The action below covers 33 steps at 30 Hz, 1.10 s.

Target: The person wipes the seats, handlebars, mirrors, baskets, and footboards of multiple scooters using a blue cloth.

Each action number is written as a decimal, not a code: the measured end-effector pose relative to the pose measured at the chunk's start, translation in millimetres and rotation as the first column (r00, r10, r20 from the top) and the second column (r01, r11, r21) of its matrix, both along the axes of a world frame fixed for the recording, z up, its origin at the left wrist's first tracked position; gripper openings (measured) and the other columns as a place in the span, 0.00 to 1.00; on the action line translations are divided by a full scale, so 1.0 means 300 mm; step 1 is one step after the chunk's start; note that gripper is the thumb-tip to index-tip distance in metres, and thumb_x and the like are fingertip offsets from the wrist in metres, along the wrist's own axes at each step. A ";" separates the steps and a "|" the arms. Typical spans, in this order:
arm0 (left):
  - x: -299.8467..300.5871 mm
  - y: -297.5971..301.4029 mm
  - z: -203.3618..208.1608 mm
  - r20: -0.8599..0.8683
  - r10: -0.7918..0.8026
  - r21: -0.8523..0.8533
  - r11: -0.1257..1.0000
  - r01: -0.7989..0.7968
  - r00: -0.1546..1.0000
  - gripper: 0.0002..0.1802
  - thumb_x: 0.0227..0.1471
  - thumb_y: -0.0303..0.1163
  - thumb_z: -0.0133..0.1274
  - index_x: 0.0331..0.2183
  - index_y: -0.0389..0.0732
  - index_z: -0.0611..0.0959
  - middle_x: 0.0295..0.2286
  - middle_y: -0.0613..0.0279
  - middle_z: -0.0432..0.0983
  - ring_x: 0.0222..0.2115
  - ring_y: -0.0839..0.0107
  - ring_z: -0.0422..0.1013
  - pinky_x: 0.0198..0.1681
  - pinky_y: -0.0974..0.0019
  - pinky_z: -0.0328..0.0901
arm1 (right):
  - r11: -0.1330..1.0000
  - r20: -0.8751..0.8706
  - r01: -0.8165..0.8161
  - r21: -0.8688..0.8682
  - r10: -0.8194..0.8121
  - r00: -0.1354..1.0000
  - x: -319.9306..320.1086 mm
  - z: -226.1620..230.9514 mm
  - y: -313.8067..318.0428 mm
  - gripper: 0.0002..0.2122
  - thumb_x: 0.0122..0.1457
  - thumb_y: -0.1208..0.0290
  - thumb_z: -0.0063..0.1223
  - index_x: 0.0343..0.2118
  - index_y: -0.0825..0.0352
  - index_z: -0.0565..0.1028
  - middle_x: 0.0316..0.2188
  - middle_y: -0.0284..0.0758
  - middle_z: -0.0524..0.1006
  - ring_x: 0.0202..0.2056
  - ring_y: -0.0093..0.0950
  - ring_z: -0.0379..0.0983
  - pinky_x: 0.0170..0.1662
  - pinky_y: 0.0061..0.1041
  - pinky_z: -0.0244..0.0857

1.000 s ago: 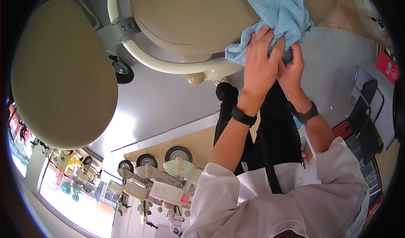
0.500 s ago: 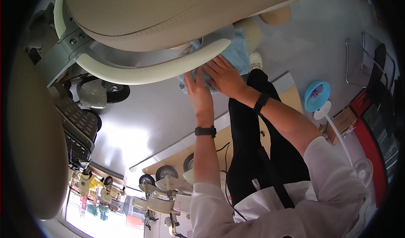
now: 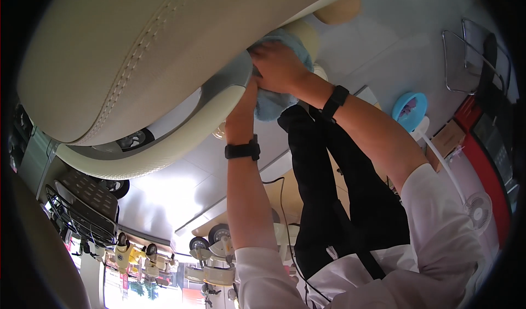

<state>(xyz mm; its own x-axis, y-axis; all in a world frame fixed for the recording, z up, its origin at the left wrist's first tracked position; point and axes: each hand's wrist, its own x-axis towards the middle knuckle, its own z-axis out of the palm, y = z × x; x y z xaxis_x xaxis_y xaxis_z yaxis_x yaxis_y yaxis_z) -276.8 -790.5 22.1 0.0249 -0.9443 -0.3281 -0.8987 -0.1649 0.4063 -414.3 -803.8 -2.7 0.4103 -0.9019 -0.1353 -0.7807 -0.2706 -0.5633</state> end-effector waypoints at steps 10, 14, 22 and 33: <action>-0.192 -0.102 -0.098 0.000 -0.131 -0.329 0.936 0.124 0.991 0.21 0.58 0.47 0.42 0.35 0.41 0.82 0.32 0.48 0.79 0.32 0.47 0.76 0.40 0.49 0.69 | 0.969 0.070 0.238 0.068 -0.242 0.968 -0.218 -0.083 -0.037 0.18 0.53 0.54 0.53 0.35 0.66 0.78 0.38 0.43 0.78 0.44 0.43 0.72 0.48 0.39 0.67; 0.015 -0.010 -0.055 -0.017 -0.107 -0.024 0.994 0.106 0.994 0.19 0.59 0.42 0.44 0.36 0.38 0.81 0.30 0.46 0.79 0.32 0.46 0.74 0.38 0.50 0.68 | 0.995 -0.006 0.077 -0.063 -0.078 0.997 -0.071 -0.031 0.002 0.18 0.49 0.53 0.54 0.33 0.64 0.78 0.35 0.40 0.78 0.42 0.40 0.71 0.48 0.38 0.64; 0.345 0.262 0.068 -0.116 0.170 0.002 0.985 -0.171 0.979 0.18 0.59 0.37 0.46 0.41 0.32 0.80 0.33 0.46 0.79 0.33 0.51 0.74 0.39 0.55 0.67 | 0.999 0.167 0.035 0.025 -0.039 0.985 0.355 0.124 0.197 0.19 0.48 0.58 0.56 0.40 0.65 0.78 0.41 0.35 0.77 0.49 0.34 0.67 0.57 0.36 0.55; -0.125 0.483 0.090 -0.064 0.255 -0.223 0.939 -0.263 0.965 0.24 0.54 0.29 0.51 0.53 0.40 0.72 0.56 0.43 0.57 0.60 0.42 0.52 0.59 0.40 0.51 | 0.979 0.144 -0.201 -0.035 0.204 0.968 -0.094 0.112 0.330 0.22 0.50 0.66 0.60 0.50 0.63 0.72 0.58 0.31 0.66 0.62 0.36 0.57 0.65 0.37 0.50</action>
